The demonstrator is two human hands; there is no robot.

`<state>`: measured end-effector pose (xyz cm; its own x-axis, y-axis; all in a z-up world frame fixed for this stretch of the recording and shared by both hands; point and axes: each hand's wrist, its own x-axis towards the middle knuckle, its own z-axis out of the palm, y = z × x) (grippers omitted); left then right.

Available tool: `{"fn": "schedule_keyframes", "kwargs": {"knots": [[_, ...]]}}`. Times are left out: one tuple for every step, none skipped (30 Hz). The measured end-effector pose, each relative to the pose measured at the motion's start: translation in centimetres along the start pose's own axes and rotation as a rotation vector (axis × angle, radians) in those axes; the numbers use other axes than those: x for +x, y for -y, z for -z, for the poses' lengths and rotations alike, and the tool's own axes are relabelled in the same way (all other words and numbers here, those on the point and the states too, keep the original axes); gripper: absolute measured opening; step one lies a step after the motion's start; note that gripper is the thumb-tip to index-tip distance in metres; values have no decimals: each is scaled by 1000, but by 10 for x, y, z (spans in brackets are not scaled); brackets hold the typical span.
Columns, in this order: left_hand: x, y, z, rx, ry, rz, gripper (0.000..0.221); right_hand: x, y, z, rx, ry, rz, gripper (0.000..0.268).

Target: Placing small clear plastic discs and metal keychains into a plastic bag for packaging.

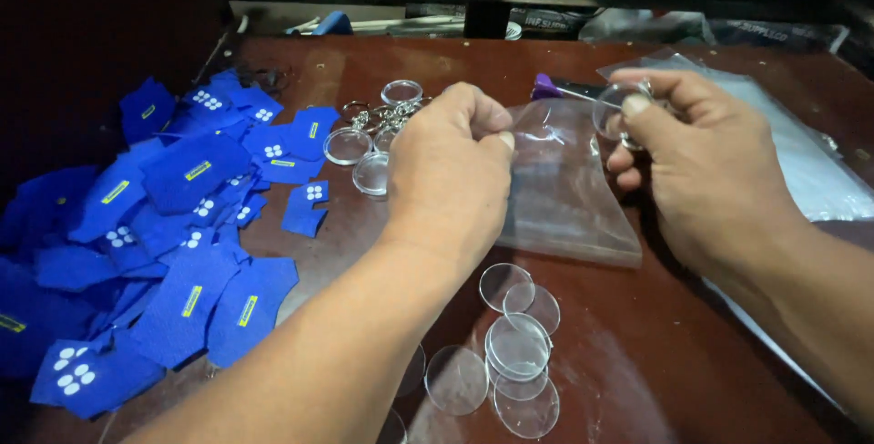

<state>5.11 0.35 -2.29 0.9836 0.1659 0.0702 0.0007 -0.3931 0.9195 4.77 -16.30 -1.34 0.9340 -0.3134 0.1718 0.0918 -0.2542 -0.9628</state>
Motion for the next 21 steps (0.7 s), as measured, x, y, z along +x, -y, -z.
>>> {"fn": "schedule_keyframes", "kwargs": {"knots": [[-1,-1,1,4,-2,5,7,1,2,-3,2,5,-4,22],[0,-4,1,28,13,-6,9,2,4,-6,1,-13,-40,22],[0,-8,1,52,28,-17,11,4,6,-7,0,-30,-75,22],[-1,-5,0,51,28,-18,11,3,6,-7,0,-31,-73,22],[-2,-3,-2,61,28,-43,10,3,6,-6,34,-24,-88,24],[-3,-1,-4,71,30,-67,8,2,5,-5,66,-18,-104,26],[-2,3,-7,70,32,-68,8,1,5,-3,66,-21,-104,26],[-1,6,-9,55,13,-110,9,0,5,-2,60,-18,-105,28],[-1,10,-9,41,-7,-152,9,-2,5,-2,55,-15,-107,30],[-2,8,-7,43,-10,-151,9,-2,7,-2,57,-13,-106,30],[-3,6,-5,27,13,-117,10,-2,8,-3,88,-31,-116,32],[-5,4,-4,12,39,-82,10,-3,8,-4,118,-52,-128,33],[-6,3,-2,14,39,-80,10,2,7,-4,119,-51,-129,33],[-7,1,-1,-17,47,-59,8,6,5,-4,121,-76,-141,32],[-8,0,-1,-48,56,-36,6,11,3,-3,123,-101,-153,31],[-6,3,-2,-48,57,-33,6,14,5,-2,121,-100,-156,31],[-4,6,-3,-24,46,-70,9,16,7,-2,152,-112,-172,29],[-2,8,-3,0,33,-111,11,20,10,-2,184,-125,-184,26],[-2,7,-4,0,32,-112,11,22,11,-1,184,-125,-183,26],[-2,6,-4,-24,44,-108,13,25,11,-1,166,-119,-148,29],[-3,6,-3,-48,56,-104,15,28,12,-2,149,-113,-113,34]]}}
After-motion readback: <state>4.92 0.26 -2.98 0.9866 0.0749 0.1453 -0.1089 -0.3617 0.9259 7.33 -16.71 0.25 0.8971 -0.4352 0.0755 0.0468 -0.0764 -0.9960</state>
